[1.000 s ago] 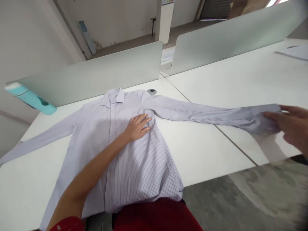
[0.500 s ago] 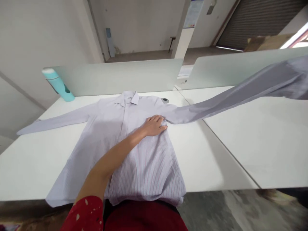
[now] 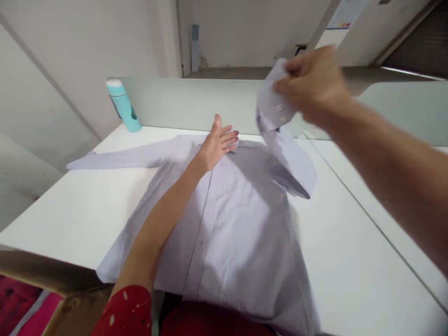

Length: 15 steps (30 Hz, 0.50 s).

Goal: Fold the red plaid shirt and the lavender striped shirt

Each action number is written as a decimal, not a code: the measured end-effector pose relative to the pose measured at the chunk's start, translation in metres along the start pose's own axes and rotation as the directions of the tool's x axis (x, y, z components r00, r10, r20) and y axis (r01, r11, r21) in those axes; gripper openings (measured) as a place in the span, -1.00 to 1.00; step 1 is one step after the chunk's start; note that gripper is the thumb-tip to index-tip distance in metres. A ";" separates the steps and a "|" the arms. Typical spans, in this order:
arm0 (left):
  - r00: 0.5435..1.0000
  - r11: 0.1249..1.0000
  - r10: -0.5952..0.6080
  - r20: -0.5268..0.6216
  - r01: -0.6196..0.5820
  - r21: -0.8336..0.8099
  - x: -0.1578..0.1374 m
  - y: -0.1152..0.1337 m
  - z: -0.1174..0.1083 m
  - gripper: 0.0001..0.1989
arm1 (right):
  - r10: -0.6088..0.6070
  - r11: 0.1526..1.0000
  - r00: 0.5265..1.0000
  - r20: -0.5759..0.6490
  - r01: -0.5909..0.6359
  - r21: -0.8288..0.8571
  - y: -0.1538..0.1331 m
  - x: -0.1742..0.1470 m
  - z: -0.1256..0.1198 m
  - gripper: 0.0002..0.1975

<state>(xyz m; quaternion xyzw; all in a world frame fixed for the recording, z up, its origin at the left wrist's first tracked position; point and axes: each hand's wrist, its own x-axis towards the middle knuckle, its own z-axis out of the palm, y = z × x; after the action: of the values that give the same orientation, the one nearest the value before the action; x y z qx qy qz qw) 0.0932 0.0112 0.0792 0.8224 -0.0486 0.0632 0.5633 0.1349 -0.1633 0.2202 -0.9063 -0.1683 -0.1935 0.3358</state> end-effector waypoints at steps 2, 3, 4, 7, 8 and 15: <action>0.994 0.993 -0.099 -0.045 0.095 -0.071 -0.005 -0.016 -0.028 -0.09 | -0.091 0.969 0.983 0.160 0.125 -0.213 -0.022 -0.006 0.050 -0.51; 0.985 0.977 -0.166 -0.046 0.158 -0.140 -0.010 -0.025 -0.039 -0.05 | -0.146 0.954 0.955 0.258 0.205 -0.219 -0.028 -0.011 0.075 -0.47; 0.972 0.951 -0.234 -0.038 0.221 -0.215 -0.015 -0.035 -0.049 -0.02 | -0.218 0.947 0.924 0.314 0.278 -0.160 -0.030 -0.017 0.099 -0.61; 0.920 0.847 -0.392 -0.023 0.351 -0.400 -0.033 -0.062 -0.070 -0.06 | -0.362 0.928 0.793 0.491 0.357 0.108 -0.021 -0.035 0.150 -0.58; 0.905 0.818 -0.424 -0.035 0.367 -0.442 -0.038 -0.070 -0.075 -0.13 | -0.362 0.930 0.774 0.520 0.341 0.139 -0.014 -0.040 0.159 -0.50; 0.870 0.821 -0.475 -0.132 0.385 -0.421 -0.042 -0.090 -0.088 -0.67 | -0.193 0.961 0.863 0.467 0.262 -0.087 0.078 -0.065 0.123 -0.52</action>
<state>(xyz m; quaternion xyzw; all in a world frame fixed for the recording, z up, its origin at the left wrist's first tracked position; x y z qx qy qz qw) 0.0611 0.1259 0.0208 0.6733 0.1939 0.0180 0.7133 0.1414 -0.1474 0.0616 -0.9223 -0.3333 -0.0268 0.1941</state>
